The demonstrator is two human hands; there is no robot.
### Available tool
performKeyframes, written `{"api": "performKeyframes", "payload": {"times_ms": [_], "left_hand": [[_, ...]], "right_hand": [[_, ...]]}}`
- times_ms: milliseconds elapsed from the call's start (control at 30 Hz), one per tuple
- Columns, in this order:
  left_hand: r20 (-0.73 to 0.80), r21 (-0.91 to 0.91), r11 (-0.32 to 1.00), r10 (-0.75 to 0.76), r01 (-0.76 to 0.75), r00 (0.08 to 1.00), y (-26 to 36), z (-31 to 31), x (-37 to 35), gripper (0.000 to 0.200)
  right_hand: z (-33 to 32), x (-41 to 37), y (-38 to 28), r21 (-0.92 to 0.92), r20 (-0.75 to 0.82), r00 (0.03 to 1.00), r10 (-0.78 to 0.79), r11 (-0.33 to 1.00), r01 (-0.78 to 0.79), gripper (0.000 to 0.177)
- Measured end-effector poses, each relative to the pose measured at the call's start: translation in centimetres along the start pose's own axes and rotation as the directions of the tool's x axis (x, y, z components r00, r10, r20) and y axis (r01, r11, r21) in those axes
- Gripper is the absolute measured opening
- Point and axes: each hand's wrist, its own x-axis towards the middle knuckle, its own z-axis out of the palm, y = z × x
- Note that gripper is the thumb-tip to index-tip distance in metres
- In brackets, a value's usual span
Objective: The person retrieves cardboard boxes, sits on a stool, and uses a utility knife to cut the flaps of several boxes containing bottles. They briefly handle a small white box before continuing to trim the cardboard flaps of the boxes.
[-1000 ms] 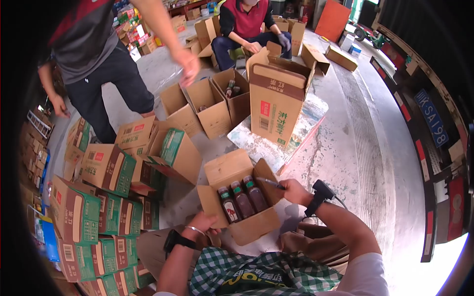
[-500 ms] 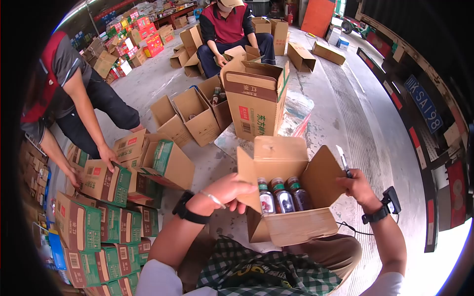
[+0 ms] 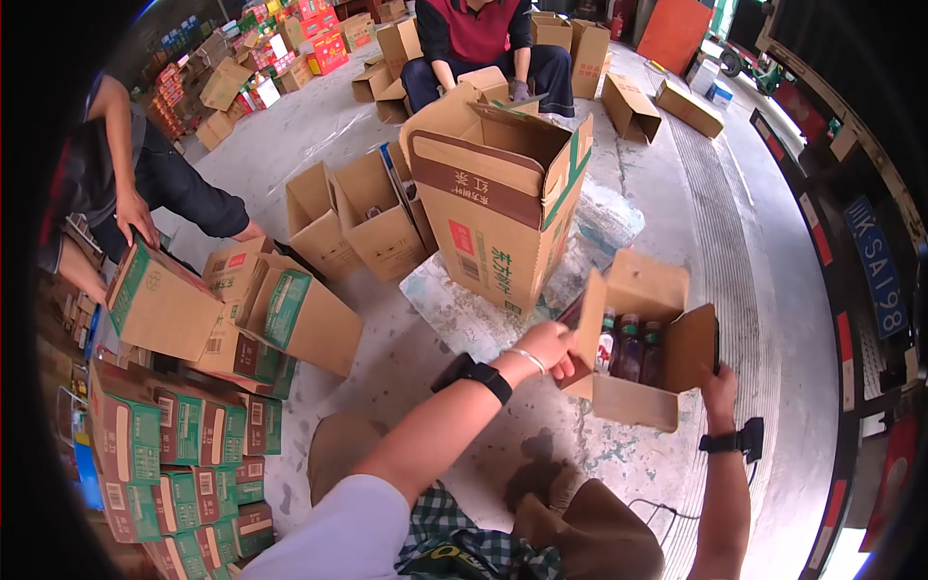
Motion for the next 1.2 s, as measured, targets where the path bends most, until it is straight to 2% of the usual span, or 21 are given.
{"api": "performKeyframes", "payload": {"times_ms": [67,133,167,200,233,300,367,400,467,567,633,733,767,800,833,867,900,933,1000,1033,1200], "left_hand": [[-0.153,0.109,0.968,0.24,-0.225,0.959,3.1,-3.5,-2.4,0.033],[-0.481,0.188,0.905,0.423,-0.381,0.768,5.5,-8.4,-6.2,0.021],[-0.574,0.316,0.78,0.611,-0.54,0.546,5.9,-11.7,-7.3,0.014],[-0.676,0.498,0.625,0.714,-0.601,0.182,7.5,-13.8,-8.4,0.008],[-0.612,0.736,0.547,0.79,-0.398,-0.046,9.4,-16.1,-9.8,0.02],[-0.15,0.985,0.171,0.937,0.04,-0.317,13.0,-19.7,-10.5,0.034],[-0.156,0.979,0.182,0.961,0.097,-0.227,14.1,-22.5,-7.7,0.04],[-0.155,0.979,0.182,0.959,0.095,-0.236,13.8,-23.5,-6.3,0.04],[-0.554,0.609,0.742,0.651,-0.281,0.519,13.6,-24.5,-4.5,0.044],[-0.5,0.693,0.683,0.686,-0.231,0.529,12.5,-22.2,-7.7,0.053],[-0.454,0.719,0.62,0.761,-0.314,0.463,9.9,-21.0,-9.8,0.047],[-0.453,0.675,0.604,0.793,-0.424,0.408,7.5,-21.9,-9.3,0.036],[-0.46,0.631,0.573,0.819,-0.523,0.342,6.5,-22.0,-9.1,0.032],[-0.466,0.62,0.586,0.81,-0.521,0.357,6.5,-21.2,-10.1,0.032],[-0.641,0.283,0.863,0.494,-0.418,0.587,6.7,-20.5,-11.1,0.036],[-0.659,-0.1,0.971,0.1,-0.219,0.746,7.4,-19.7,-12.7,0.042],[-0.483,-0.334,0.933,-0.046,-0.135,0.874,7.9,-19.2,-14.1,0.048],[-0.474,-0.337,0.934,-0.058,-0.121,0.878,7.0,-20.2,-14.0,0.048],[-0.138,-0.532,0.813,0.191,-0.236,0.972,5.3,-23.1,-13.5,0.045],[-0.294,-0.481,0.835,0.135,-0.269,0.946,5.5,-22.5,-14.1,0.039],[-0.295,-0.498,0.736,0.353,-0.459,0.888,3.9,-18.2,-24.0,0.042]], "right_hand": [[-0.2,0.2,-4.5,-0.193,-0.031,0.991,-0.133,0.973,0.125,0.025],[-1.1,0.3,-8.7,-0.44,0.239,0.963,0.127,0.898,-0.009,0.026],[-1.7,-0.2,-11.0,-0.446,0.241,0.96,0.142,0.895,-0.02,0.028],[-1.9,-0.1,-12.0,-0.444,0.231,0.962,0.144,0.896,-0.027,0.028],[-2.1,-0.1,-12.8,-0.321,0.154,0.987,0.039,0.947,0.013,0.028],[-2.5,-0.4,-15.9,-0.199,0.053,0.997,-0.056,0.978,0.065,0.027],[-2.8,-0.7,-21.6,0.285,0.272,0.959,0.078,0.945,-0.158,0.028],[-2.4,-0.6,-24.7,0.329,0.252,0.967,0.029,0.938,-0.114,0.03],[-1.0,0.0,-31.2,0.388,0.19,0.979,-0.067,0.921,-0.013,0.039],[3.3,3.2,-38.6,0.25,0.12,0.968,-0.222,0.95,0.187,0.069],[6.6,3.9,-41.3,0.071,0.26,0.932,-0.254,0.967,0.244,0.075],[9.0,4.2,-42.1,-0.083,0.346,0.926,-0.152,0.978,0.192,0.051],[9.0,4.9,-41.2,-0.195,0.396,0.854,-0.337,0.878,0.437,0.041],[9.0,4.9,-40.6,-0.103,0.411,0.87,-0.274,0.934,0.342,0.032],[9.0,5.0,-40.0,-0.014,0.424,0.882,-0.208,0.972,0.237,0.023],[9.3,4.4,-39.9,0.193,0.372,0.925,-0.076,0.981,0.003,0.021],[9.3,3.4,-39.9,0.266,0.397,0.911,-0.111,0.964,0.001,0.02],[9.2,2.1,-39.8,0.336,0.415,0.898,-0.144,0.942,-0.004,0.02],[9.3,-2.5,-41.4,0.359,0.304,0.937,-0.169,0.932,0.052,0.019],[9.1,-4.7,-42.1,0.327,0.277,0.941,-0.192,0.94,0.096,0.018],[4.6,-9.1,-42.6,0.625,0.352,0.925,-0.142,0.772,-0.119,0.017]]}}
